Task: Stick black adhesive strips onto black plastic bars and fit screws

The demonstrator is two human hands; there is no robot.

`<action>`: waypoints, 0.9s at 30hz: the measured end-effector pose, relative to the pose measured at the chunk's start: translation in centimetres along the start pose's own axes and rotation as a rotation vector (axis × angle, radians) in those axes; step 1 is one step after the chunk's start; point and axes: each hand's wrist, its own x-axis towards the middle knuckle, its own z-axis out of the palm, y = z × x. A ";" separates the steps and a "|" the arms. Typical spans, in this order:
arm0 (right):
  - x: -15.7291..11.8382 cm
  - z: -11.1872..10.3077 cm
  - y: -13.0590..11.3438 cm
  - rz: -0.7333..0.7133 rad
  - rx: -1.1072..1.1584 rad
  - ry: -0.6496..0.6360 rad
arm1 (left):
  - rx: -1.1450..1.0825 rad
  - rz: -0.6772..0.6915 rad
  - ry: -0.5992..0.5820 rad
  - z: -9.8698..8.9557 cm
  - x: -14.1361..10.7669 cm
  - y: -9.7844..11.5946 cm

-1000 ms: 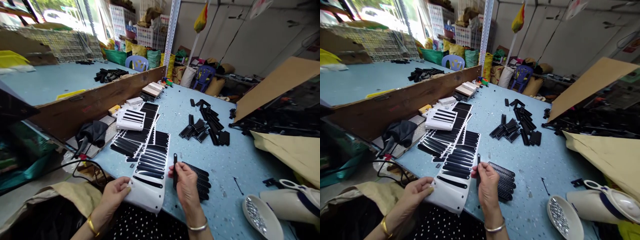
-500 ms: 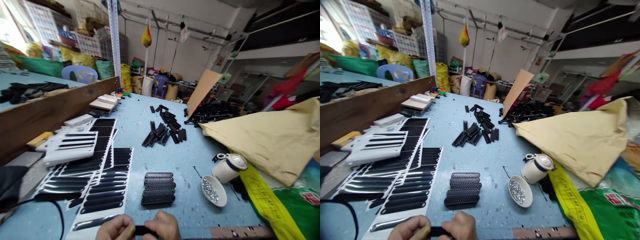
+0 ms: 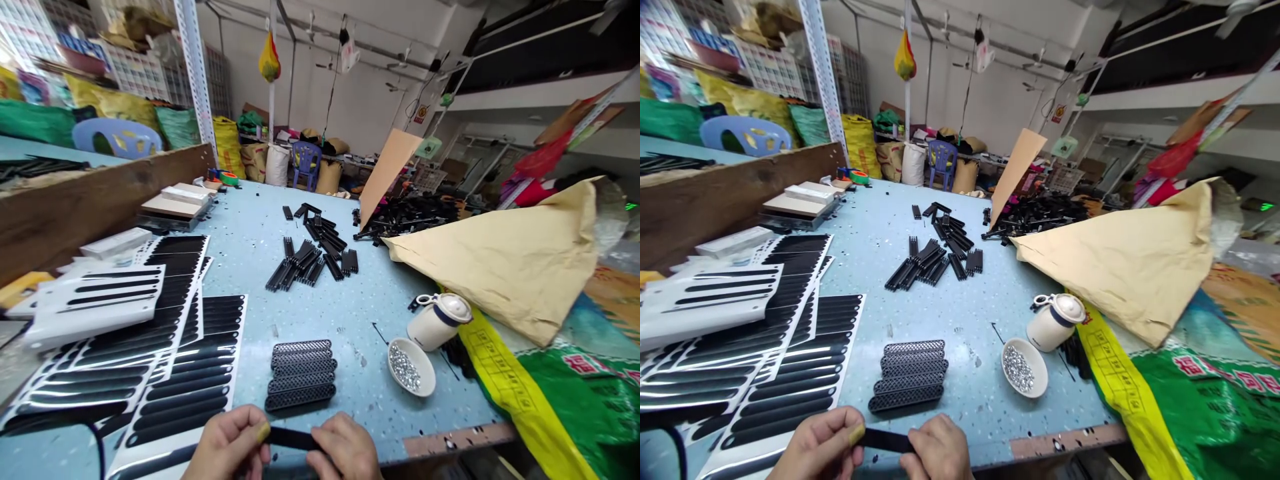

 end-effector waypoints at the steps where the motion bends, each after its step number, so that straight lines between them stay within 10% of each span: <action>1: 0.3 -0.3 -0.1 0.024 0.037 -0.003 | 0.030 0.020 0.032 -0.2 0.1 0.0; 10: 2.8 -4.9 2.9 0.458 0.302 0.059 | 0.607 0.405 0.307 -2.2 0.9 0.6; 27: 2.0 -2.8 1.8 0.265 0.191 -0.093 | 0.750 0.496 0.214 -2.7 1.2 -2.4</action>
